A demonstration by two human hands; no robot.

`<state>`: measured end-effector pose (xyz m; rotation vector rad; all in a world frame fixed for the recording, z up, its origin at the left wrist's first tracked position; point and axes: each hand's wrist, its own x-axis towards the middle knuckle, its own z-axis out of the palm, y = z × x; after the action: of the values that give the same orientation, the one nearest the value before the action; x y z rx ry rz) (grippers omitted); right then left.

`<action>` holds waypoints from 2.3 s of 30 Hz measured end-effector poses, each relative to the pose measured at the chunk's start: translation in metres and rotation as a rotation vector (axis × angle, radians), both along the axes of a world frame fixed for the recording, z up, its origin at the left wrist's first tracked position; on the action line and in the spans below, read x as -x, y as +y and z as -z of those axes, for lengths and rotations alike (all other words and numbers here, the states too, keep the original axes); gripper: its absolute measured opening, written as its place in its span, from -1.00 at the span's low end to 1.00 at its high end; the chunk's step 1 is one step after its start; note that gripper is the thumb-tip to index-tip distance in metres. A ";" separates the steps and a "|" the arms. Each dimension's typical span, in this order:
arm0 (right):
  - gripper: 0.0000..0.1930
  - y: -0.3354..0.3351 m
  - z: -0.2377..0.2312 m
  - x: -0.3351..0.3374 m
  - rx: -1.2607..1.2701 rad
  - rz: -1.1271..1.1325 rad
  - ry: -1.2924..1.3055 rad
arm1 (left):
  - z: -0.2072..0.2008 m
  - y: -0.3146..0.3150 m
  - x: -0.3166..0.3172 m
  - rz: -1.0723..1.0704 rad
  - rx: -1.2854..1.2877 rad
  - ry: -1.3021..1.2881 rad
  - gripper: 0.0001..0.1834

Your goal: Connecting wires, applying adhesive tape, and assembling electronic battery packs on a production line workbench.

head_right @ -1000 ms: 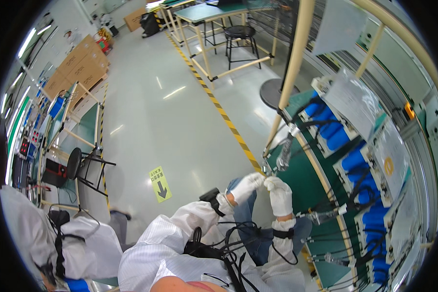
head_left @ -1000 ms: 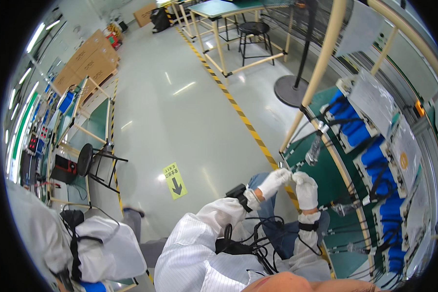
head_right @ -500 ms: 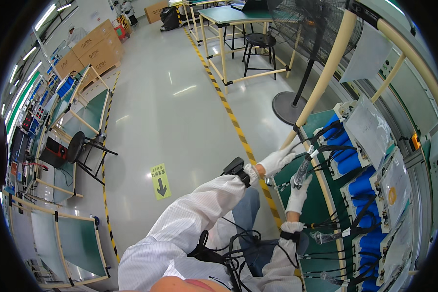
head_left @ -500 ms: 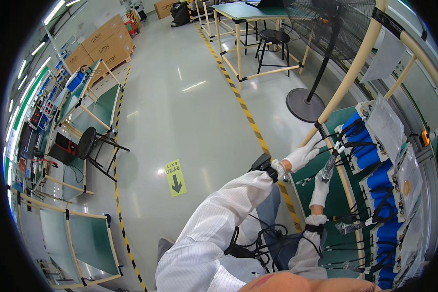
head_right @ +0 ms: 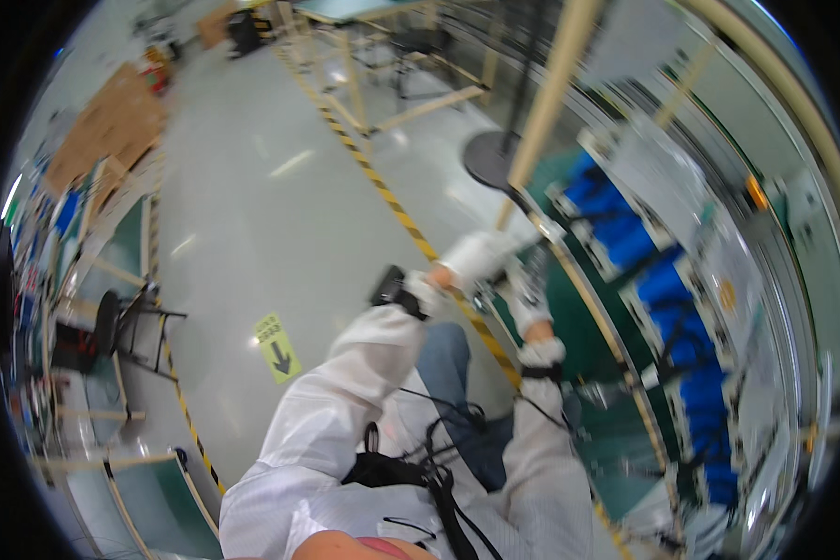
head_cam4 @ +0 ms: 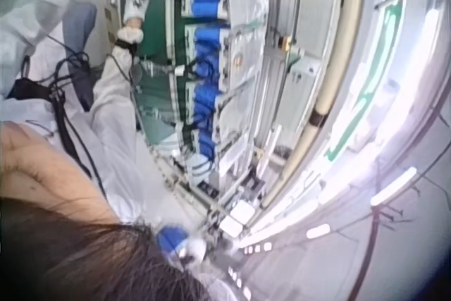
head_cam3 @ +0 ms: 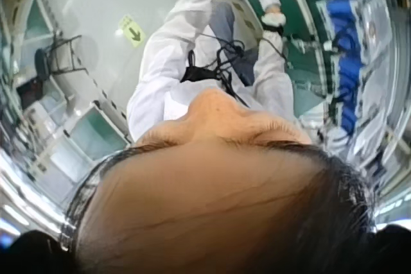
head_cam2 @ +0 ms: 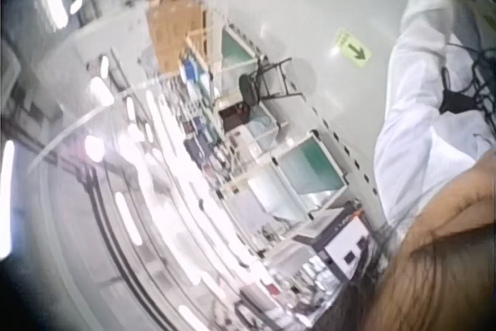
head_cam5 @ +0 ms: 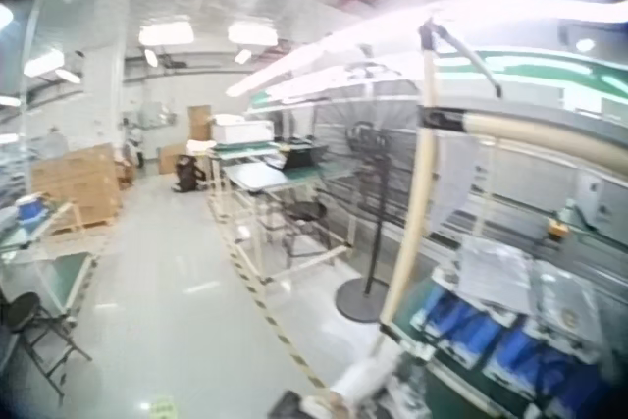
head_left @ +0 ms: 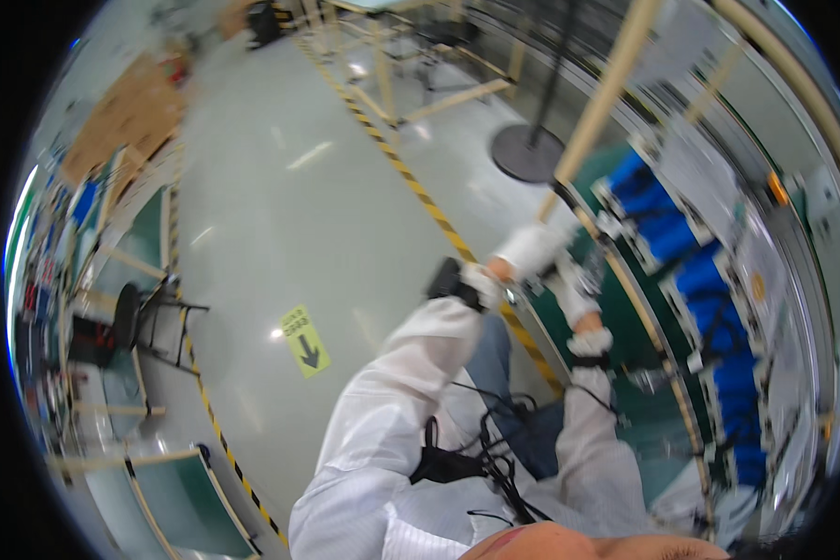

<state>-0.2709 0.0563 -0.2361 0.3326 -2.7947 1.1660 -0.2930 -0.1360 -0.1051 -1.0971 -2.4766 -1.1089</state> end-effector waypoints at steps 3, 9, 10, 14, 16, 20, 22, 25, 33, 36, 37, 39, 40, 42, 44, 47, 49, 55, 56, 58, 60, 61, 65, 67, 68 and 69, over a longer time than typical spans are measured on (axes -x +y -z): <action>-0.70 -0.055 -0.026 -0.003 0.768 0.075 -0.291 | -0.007 -0.056 -0.034 0.020 -0.692 -0.579 -0.63; -0.60 -0.079 -0.116 -0.041 1.108 0.073 -0.517 | 0.003 -0.041 -0.087 0.111 -0.873 -1.140 -0.54; -0.62 -0.078 -0.120 -0.045 1.071 0.097 -0.543 | 0.002 -0.031 -0.094 0.078 -0.925 -1.142 -0.53; -0.67 -0.085 -0.117 -0.049 1.162 0.169 -0.624 | 0.012 -0.007 -0.100 0.033 -1.001 -1.161 -0.63; -0.69 -0.086 -0.111 -0.048 1.250 0.201 -0.586 | 0.025 -0.010 -0.104 -0.071 -0.840 -0.853 -0.69; -0.72 -0.078 -0.113 -0.045 1.424 -0.017 -0.698 | 0.025 -0.077 -0.123 0.304 -0.260 -0.887 -0.72; -0.73 -0.067 -0.112 -0.042 1.440 0.052 -0.721 | 0.006 -0.108 -0.118 0.191 -0.307 -1.468 -0.73; -0.81 -0.061 -0.120 -0.039 1.367 -0.023 -0.735 | 0.027 -0.131 -0.114 0.086 -0.620 -1.113 -0.71; -0.79 -0.043 -0.104 -0.047 0.479 -0.083 -0.407 | 0.016 -0.042 -0.060 0.432 -1.521 -1.070 -0.69; -0.68 -0.031 -0.071 -0.044 0.495 0.031 -0.372 | 0.011 -0.010 -0.079 0.619 -1.598 -1.335 -0.68; -0.68 -0.034 -0.055 -0.041 0.660 0.223 -0.386 | -0.005 -0.005 -0.091 0.496 -1.636 -1.365 -0.67; -0.80 -0.037 -0.042 -0.040 0.875 0.320 -0.402 | -0.012 0.001 -0.103 0.381 -1.700 -1.452 -0.63; -0.84 -0.054 -0.045 -0.040 0.930 0.188 -0.432 | 0.009 -0.006 -0.101 0.628 -1.824 -1.409 -0.62; -0.86 -0.071 -0.058 -0.047 0.714 0.156 -0.425 | 0.035 -0.009 -0.100 0.769 -1.914 -1.347 -0.60; -0.86 -0.084 -0.112 -0.065 0.901 0.204 -0.550 | -0.006 -0.009 -0.108 0.260 -1.770 -1.423 -0.57; -0.83 -0.076 -0.115 -0.065 1.384 0.069 -0.667 | 0.011 -0.006 -0.100 0.601 -1.899 -1.416 -0.56; -0.94 -0.064 -0.099 -0.060 1.279 0.016 -0.554 | 0.008 -0.005 -0.104 0.539 -1.825 -1.391 -0.55; -0.83 -0.068 -0.102 -0.060 0.825 0.218 -0.409 | 0.021 -0.014 -0.119 0.031 -0.833 -0.304 -0.53; -0.81 -0.070 -0.108 -0.062 0.890 0.259 -0.434 | 0.027 -0.026 -0.114 0.034 -0.832 -0.301 -0.53; -0.82 -0.067 -0.109 -0.068 0.959 0.284 -0.445 | 0.053 -0.046 -0.104 0.136 -1.265 -1.307 -0.62; -0.82 -0.055 -0.087 -0.061 1.216 0.094 -0.519 | 0.058 -0.071 -0.098 0.080 -1.094 -0.991 -0.73; -0.87 -0.057 -0.075 -0.056 1.261 0.070 -0.500 | 0.056 -0.077 -0.088 0.070 -1.124 -0.985 -0.74; -0.92 -0.053 -0.109 -0.059 -0.130 -0.192 0.299 | 0.021 -0.067 -0.045 0.193 -0.967 -1.051 -0.75; -0.85 -0.067 -0.144 -0.067 0.098 -0.103 -0.024 | 0.019 -0.052 -0.034 0.220 -0.955 -0.977 -0.77; -0.80 -0.064 -0.155 -0.069 0.346 0.112 -0.336 | 0.014 -0.039 -0.029 0.266 -0.965 -0.922 -0.78; -0.74 -0.047 -0.130 -0.066 0.688 0.128 -0.321 | 0.008 -0.029 -0.027 0.302 -0.920 -0.878 -0.80</action>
<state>-0.2053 0.0094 -0.1060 -0.1034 -2.3691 2.1771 -0.2656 -0.1654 -0.1126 -0.7475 -1.7370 -2.8822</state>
